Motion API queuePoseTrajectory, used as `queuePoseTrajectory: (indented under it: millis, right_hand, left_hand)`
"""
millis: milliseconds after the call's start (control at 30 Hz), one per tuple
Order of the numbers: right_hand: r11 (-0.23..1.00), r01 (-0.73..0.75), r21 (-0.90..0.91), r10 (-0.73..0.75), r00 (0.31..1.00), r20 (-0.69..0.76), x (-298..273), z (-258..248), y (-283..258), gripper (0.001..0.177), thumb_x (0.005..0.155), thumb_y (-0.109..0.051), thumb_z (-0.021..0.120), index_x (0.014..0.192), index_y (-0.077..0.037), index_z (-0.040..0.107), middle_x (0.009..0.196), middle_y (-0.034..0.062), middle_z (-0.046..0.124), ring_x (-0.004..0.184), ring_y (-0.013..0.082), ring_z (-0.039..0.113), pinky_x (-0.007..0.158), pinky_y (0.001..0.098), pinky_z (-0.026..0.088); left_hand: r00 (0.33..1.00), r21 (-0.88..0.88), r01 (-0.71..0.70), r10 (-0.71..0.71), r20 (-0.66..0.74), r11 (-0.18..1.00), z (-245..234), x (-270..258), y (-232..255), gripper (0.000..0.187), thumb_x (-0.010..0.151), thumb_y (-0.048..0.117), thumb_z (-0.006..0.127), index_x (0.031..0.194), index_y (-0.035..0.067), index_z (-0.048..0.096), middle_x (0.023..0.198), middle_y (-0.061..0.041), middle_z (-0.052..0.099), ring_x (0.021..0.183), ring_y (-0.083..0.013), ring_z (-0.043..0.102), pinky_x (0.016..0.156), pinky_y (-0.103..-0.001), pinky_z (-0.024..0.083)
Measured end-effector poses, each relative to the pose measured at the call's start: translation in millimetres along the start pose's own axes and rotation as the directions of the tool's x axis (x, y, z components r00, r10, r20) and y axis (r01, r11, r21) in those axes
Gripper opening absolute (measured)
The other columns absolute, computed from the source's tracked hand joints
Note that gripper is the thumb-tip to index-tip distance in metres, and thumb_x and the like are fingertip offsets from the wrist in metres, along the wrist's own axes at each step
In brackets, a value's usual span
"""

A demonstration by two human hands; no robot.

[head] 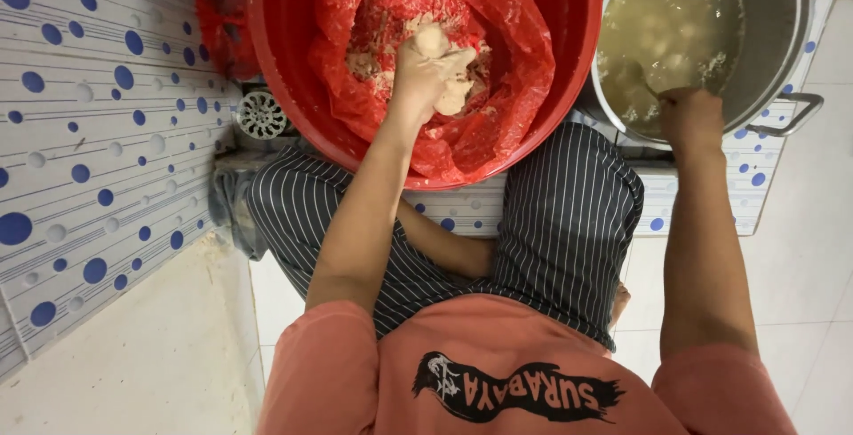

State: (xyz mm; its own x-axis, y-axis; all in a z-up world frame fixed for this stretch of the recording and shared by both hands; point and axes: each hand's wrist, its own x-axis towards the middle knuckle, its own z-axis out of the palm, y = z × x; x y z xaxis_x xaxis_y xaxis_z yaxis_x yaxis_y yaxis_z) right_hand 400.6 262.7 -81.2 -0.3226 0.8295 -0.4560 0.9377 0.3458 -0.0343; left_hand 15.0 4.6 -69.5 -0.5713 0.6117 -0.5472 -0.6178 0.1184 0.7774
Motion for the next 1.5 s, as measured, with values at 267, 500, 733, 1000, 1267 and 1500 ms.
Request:
queuePoseTrajectory:
  millis: [267, 500, 733, 1000, 1267, 1500]
  right_hand:
    - [0.847, 0.513, -0.143, -0.431, 0.504, -0.748, -59.6, -49.5, -15.3, 0.032, 0.098, 0.015, 0.059, 0.117, 0.005, 0.083, 0.09, 0.0166, 0.07, 0.082, 0.0289, 0.06, 0.067, 0.0373, 0.047]
    - [0.93, 0.346, -0.123, -0.348, 0.725, -0.594, -53.9, -22.9, -1.6, 0.034, 0.095, 0.009, 0.061, 0.116, -0.003, 0.086, 0.093, 0.0165, 0.08, 0.075, 0.0316, 0.074, 0.065, 0.0399, 0.06]
    - [0.361, 0.117, 0.925, 0.172, 0.967, -0.19, -97.1, -22.7, -65.0, 0.015, 0.104, -0.007, 0.068, 0.117, -0.006, 0.072, 0.082, 0.0028, 0.069, 0.054, 0.0039, 0.05, 0.046, 0.0199, 0.038]
    - [0.271, 0.089, 0.958, 0.152, 0.979, -0.134, -145.2, -48.7, -131.1, 0.019, 0.101, -0.014, 0.071, 0.119, -0.008, 0.075, 0.082, 0.0032, 0.071, 0.048, 0.0055, 0.046, 0.044, 0.0209, 0.033]
    - [0.275, 0.238, 0.932, -0.013, 0.97, -0.244, -155.8, -57.9, -153.4, 0.018, 0.105, -0.01, 0.071, 0.123, -0.004, 0.073, 0.086, 0.0078, 0.071, 0.049, 0.0065, 0.045, 0.047, 0.019, 0.039]
    - [0.351, 0.318, 0.881, -0.07, 0.947, -0.314, -170.0, -74.1, -177.3, 0.016, 0.109, -0.002, 0.068, 0.124, 0.0, 0.072, 0.088, 0.0126, 0.07, 0.053, 0.0082, 0.048, 0.049, 0.019, 0.04]
  left_hand:
    - [0.983, 0.314, -0.156, 0.116, 0.141, 0.937, 1.8, -35.5, 54.1, 0.078, 0.084, 0.069, 0.042, 0.122, 0.006, 0.07, 0.143, -0.021, 0.06, 0.115, -0.0288, 0.071, 0.072, -0.031, 0.068]
    - [0.91, 0.258, -0.4, 0.348, 0.224, 0.88, -9.8, -21.5, 44.6, 0.026, 0.082, 0.014, 0.085, 0.105, 0.011, 0.071, 0.108, -0.009, 0.077, 0.104, -0.0205, 0.076, 0.094, -0.032, 0.064]
    - [0.957, 0.387, -0.288, 0.269, 0.104, 0.876, -7.7, -26.6, 51.1, 0.02, 0.08, 0.015, 0.086, 0.085, 0.01, 0.067, 0.079, -0.003, 0.069, 0.068, -0.0112, 0.068, 0.059, -0.025, 0.065]
    - [0.896, 0.289, -0.418, 0.339, 0.286, 0.861, 0.8, -46.6, 65.2, 0.025, 0.09, 0.039, 0.069, 0.09, 0.014, 0.069, 0.086, -0.005, 0.075, 0.074, -0.0135, 0.073, 0.072, -0.029, 0.062]
    - [0.927, 0.254, -0.356, 0.305, 0.217, 0.899, 7.6, -25.7, 26.3, 0.022, 0.074, 0.009, 0.089, 0.08, 0.014, 0.068, 0.08, -0.002, 0.073, 0.074, -0.0124, 0.071, 0.071, -0.026, 0.067]
    - [0.851, 0.162, -0.473, 0.401, 0.338, 0.866, 11.7, -41.1, 46.8, 0.048, 0.078, 0.01, 0.088, 0.065, 0.019, 0.042, 0.067, 0.005, 0.049, 0.076, -0.0106, 0.074, 0.077, -0.027, 0.068]
